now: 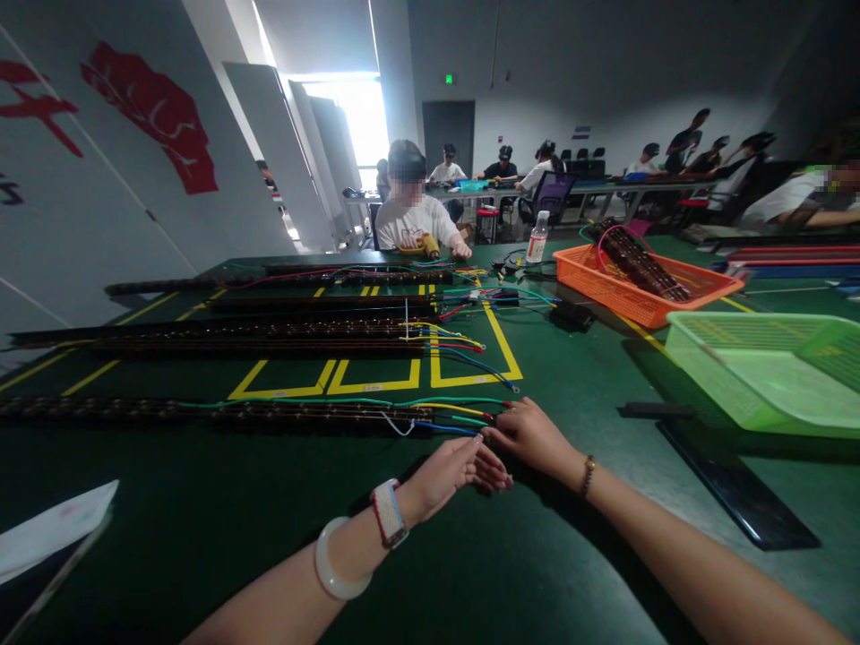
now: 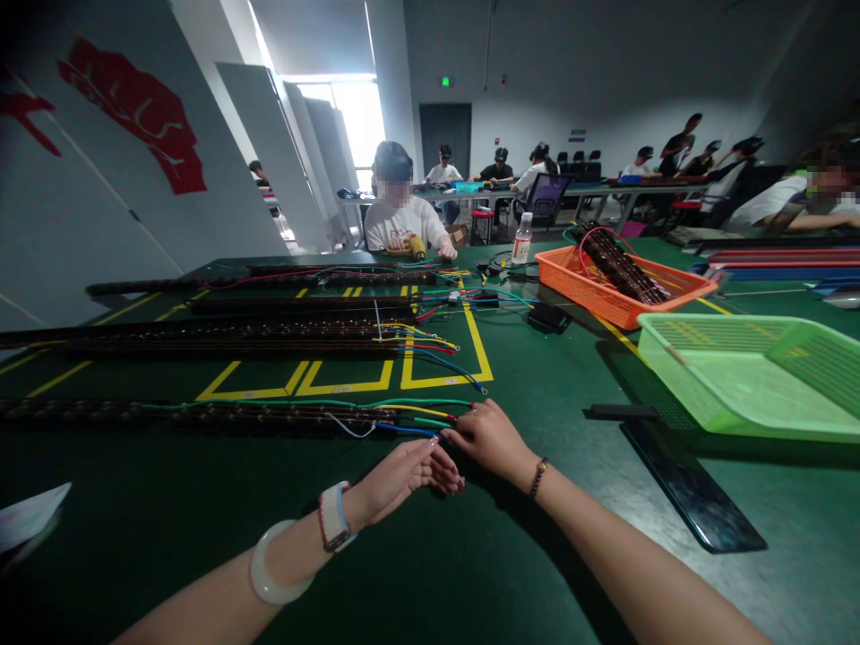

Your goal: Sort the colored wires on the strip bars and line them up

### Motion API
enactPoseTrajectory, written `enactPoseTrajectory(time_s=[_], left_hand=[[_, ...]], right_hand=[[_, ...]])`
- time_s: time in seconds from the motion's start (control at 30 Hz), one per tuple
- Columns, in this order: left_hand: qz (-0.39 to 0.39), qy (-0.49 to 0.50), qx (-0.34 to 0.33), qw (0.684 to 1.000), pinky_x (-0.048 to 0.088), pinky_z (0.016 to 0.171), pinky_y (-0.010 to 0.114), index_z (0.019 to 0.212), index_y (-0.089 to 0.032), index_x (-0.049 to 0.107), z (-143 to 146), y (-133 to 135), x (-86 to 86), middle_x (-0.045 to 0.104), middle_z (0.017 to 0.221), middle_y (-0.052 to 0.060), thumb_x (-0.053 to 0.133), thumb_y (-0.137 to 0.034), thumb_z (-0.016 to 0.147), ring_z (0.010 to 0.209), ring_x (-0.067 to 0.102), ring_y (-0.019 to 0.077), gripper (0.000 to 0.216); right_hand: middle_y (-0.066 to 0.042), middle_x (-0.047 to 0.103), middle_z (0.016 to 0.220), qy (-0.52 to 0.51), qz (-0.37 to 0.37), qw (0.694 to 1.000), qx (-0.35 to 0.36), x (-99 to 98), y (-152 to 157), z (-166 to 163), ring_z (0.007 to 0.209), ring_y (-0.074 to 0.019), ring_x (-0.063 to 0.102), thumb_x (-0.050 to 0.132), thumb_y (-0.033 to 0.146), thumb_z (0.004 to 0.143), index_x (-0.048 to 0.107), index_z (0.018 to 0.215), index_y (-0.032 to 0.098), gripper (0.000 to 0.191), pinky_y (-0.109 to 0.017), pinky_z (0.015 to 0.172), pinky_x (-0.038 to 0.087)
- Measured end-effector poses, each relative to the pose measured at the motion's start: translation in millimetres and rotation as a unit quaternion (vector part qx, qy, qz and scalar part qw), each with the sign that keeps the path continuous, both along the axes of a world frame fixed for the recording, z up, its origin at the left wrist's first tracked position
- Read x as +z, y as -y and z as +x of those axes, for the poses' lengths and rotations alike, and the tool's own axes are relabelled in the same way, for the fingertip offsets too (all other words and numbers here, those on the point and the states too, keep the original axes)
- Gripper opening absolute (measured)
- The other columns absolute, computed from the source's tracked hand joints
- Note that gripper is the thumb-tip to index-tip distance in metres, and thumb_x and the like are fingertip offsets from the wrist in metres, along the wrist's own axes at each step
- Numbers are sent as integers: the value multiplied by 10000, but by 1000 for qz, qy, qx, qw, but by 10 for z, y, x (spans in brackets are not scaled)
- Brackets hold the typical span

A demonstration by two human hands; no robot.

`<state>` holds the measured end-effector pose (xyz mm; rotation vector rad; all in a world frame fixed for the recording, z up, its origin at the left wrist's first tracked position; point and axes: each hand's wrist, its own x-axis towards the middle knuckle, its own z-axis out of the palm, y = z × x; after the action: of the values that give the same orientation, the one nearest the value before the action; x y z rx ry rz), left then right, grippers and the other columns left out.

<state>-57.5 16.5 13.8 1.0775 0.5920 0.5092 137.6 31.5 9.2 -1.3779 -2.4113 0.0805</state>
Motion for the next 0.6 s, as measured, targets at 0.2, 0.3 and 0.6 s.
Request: enactPoseTrajectory(time_s=[0.2, 0.3, 0.6], left_hand=[[-1, -8, 2, 1000, 464, 818, 390, 899, -86, 621, 4, 1, 28, 692, 895, 159, 384, -485, 892, 841, 654, 216, 464], [0, -7, 1, 1000, 462, 821, 395, 901, -83, 621, 3, 4, 34, 692, 895, 164, 376, -485, 893, 842, 654, 220, 471], [5, -8, 3, 1000, 463, 810, 376, 880, -86, 628, 8, 5, 10, 694, 885, 163, 395, -503, 880, 832, 654, 215, 478]], right_hand=[[-35, 586, 761, -108, 29, 993, -34, 6, -35, 42, 750, -172, 496, 485, 409, 903, 603, 795, 185, 275, -297, 711, 350], [-51, 587, 852, -127, 30, 991, -36, -37, -67, 60, 812, -189, 501, 509, 390, 891, 603, 873, 197, 216, -316, 740, 377], [-60, 575, 924, -126, 28, 991, -17, -79, -52, -8, 872, -204, 514, 515, 365, 889, 610, 947, 219, 184, -357, 788, 404]])
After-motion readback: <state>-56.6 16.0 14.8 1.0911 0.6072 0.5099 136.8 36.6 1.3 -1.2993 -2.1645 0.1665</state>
